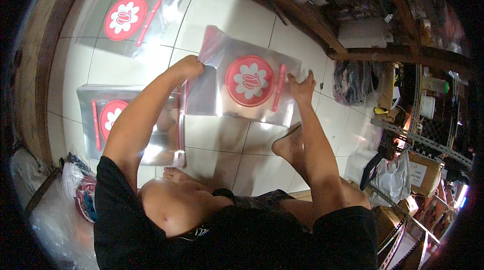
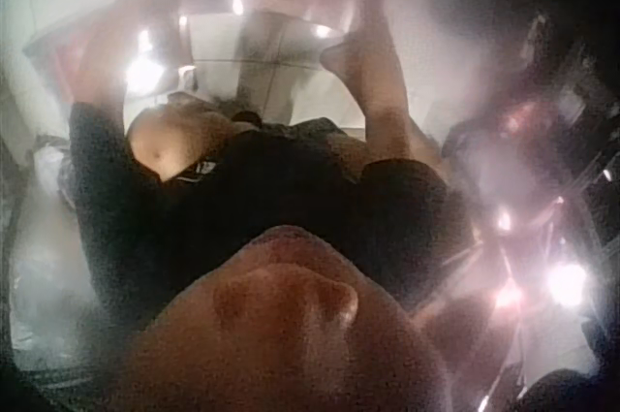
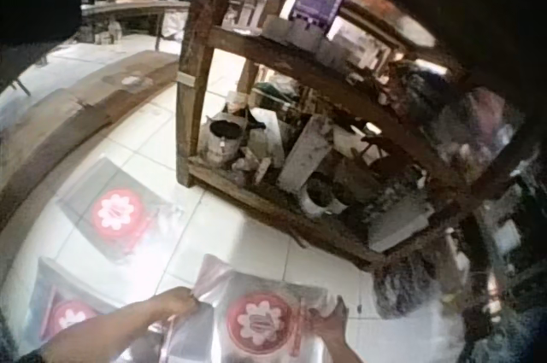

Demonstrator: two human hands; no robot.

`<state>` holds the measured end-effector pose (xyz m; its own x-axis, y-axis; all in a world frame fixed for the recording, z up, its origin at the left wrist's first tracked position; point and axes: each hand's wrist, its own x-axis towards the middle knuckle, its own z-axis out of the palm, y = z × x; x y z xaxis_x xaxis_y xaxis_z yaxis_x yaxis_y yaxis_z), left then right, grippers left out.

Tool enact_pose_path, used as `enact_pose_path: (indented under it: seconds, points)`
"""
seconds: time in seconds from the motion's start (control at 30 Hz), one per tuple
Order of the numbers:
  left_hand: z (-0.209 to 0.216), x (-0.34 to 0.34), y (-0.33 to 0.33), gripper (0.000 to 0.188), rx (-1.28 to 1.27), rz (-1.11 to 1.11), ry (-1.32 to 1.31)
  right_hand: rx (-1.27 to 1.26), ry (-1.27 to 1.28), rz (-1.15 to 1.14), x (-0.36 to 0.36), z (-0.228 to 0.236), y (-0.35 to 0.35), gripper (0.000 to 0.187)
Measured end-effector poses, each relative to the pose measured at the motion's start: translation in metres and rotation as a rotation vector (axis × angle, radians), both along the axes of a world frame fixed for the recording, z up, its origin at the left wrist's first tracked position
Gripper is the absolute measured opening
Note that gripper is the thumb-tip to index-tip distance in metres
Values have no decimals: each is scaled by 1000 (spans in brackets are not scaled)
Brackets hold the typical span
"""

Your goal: The person sits on the floor and repeatedly places pink plastic containers into clear zip-top bags, seals them, and stacks them on a nearby wooden shelf. The person handles the containers and bags by hand, arranging them in neat rows.

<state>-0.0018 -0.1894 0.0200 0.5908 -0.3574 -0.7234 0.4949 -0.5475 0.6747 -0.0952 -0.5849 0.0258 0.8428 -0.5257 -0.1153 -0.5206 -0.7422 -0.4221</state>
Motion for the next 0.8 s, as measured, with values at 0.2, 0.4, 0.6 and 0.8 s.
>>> enact_pose_path:
  seconds: [0.2, 0.4, 0.6, 0.8]
  points:
    - [-4, 3, 7, 45, 7, 67, 56, 711, 403, -255, -5, 10, -21, 65]
    - [-3, 1, 13, 47, -53, 150, 145, 774, 220, -232, -6, 15, -2, 56]
    - [30, 3, 1, 44, 39, 116, 188, 1019, 73, -380, -20, 7, -6, 71]
    - [-1, 0, 8, 43, -90, 241, 249, 1133, 89, -419, -22, 21, 11, 43]
